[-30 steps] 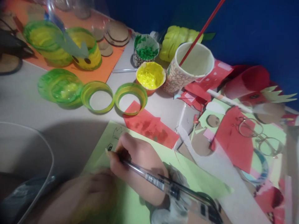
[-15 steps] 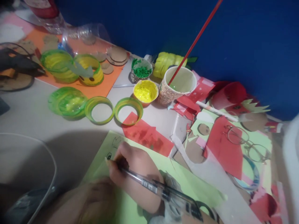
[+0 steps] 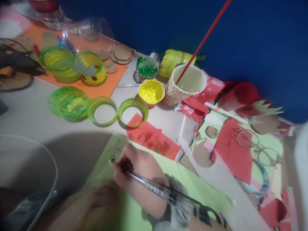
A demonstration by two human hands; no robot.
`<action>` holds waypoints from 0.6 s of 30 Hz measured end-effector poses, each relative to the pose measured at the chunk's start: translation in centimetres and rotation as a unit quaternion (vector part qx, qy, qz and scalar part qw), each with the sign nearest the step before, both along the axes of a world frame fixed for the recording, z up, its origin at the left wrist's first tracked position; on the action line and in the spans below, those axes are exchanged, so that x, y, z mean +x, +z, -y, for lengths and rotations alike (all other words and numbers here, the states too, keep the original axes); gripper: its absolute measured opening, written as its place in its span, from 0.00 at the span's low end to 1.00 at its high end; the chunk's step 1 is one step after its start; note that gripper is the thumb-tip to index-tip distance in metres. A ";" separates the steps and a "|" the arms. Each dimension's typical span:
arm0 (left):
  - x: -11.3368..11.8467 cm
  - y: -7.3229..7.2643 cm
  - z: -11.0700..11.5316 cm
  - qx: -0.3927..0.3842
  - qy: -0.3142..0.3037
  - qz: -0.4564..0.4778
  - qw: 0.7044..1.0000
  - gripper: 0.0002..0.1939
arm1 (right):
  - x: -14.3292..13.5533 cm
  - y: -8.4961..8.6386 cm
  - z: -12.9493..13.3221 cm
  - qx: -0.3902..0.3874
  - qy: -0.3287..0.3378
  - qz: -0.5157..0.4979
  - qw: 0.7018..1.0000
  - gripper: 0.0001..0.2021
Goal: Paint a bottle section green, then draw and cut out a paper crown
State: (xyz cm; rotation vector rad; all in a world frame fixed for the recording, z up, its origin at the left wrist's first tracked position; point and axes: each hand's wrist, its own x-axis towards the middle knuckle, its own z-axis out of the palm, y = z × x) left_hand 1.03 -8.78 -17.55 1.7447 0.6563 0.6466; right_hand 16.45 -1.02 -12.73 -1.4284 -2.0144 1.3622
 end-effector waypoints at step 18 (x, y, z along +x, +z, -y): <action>-1.7 2.5 -1.8 0.009 -0.033 0.037 0.999 0.14 | -0.2 0.3 0.0 -0.024 -0.027 -0.005 0.999 0.07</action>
